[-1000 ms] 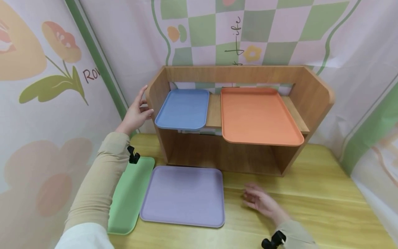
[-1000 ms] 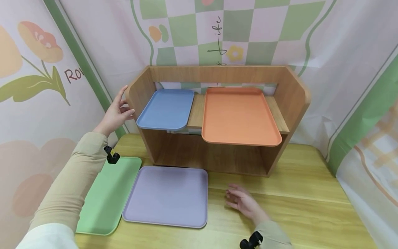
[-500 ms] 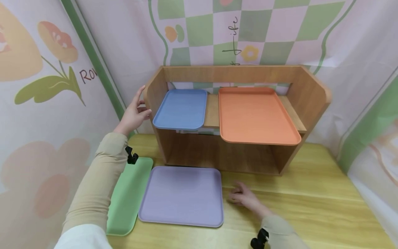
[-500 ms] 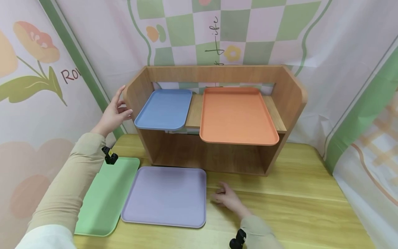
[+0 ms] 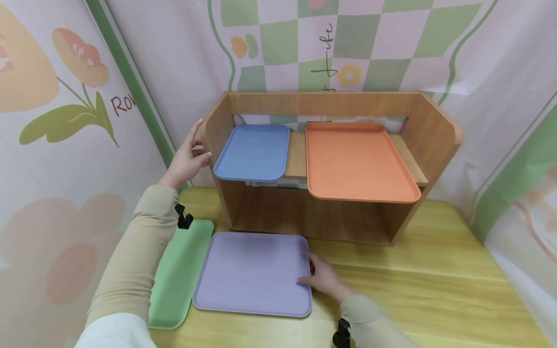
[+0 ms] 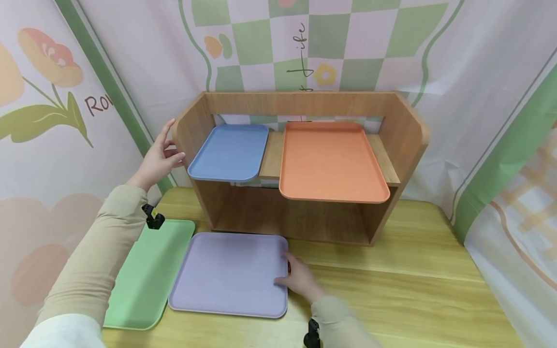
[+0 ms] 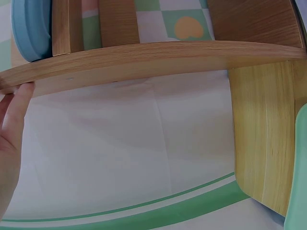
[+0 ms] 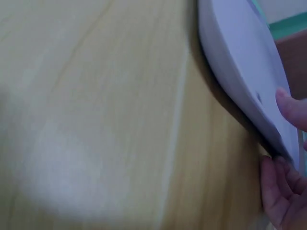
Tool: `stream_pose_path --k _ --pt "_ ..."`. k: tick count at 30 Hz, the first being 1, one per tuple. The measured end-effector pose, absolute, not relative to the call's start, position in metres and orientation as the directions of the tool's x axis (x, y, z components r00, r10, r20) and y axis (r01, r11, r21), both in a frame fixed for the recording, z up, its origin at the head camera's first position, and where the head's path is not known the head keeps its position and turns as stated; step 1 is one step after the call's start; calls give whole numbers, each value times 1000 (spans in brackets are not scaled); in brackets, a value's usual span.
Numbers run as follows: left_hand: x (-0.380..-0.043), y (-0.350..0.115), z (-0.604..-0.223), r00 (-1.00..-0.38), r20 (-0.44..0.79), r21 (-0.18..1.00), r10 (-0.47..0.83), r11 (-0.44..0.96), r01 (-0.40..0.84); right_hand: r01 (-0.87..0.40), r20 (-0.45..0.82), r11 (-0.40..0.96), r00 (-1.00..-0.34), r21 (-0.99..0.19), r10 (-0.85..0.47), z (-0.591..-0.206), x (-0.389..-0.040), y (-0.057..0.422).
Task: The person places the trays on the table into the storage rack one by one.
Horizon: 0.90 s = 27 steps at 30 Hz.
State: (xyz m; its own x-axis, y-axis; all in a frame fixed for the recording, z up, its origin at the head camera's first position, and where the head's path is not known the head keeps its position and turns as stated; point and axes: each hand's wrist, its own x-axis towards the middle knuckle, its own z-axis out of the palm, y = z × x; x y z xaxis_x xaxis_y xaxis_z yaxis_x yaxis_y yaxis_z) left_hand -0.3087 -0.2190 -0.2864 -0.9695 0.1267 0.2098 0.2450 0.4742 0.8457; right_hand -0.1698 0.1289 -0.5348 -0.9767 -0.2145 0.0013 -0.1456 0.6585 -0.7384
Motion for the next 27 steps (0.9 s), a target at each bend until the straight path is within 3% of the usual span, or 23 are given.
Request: stream_pose_path --k 12,21,27 --pt "-309 -220 -287 -968 216 840 129 480 252 -141 55 759 -989 -635 -137 -542 -172 112" --pt "-309 -219 -286 -969 208 843 134 478 247 -119 101 717 -993 -687 -68 -542 -174 114" --pt "-309 -219 -285 -971 200 846 128 477 237 -114 66 590 -993 -799 -102 -543 -176 117"
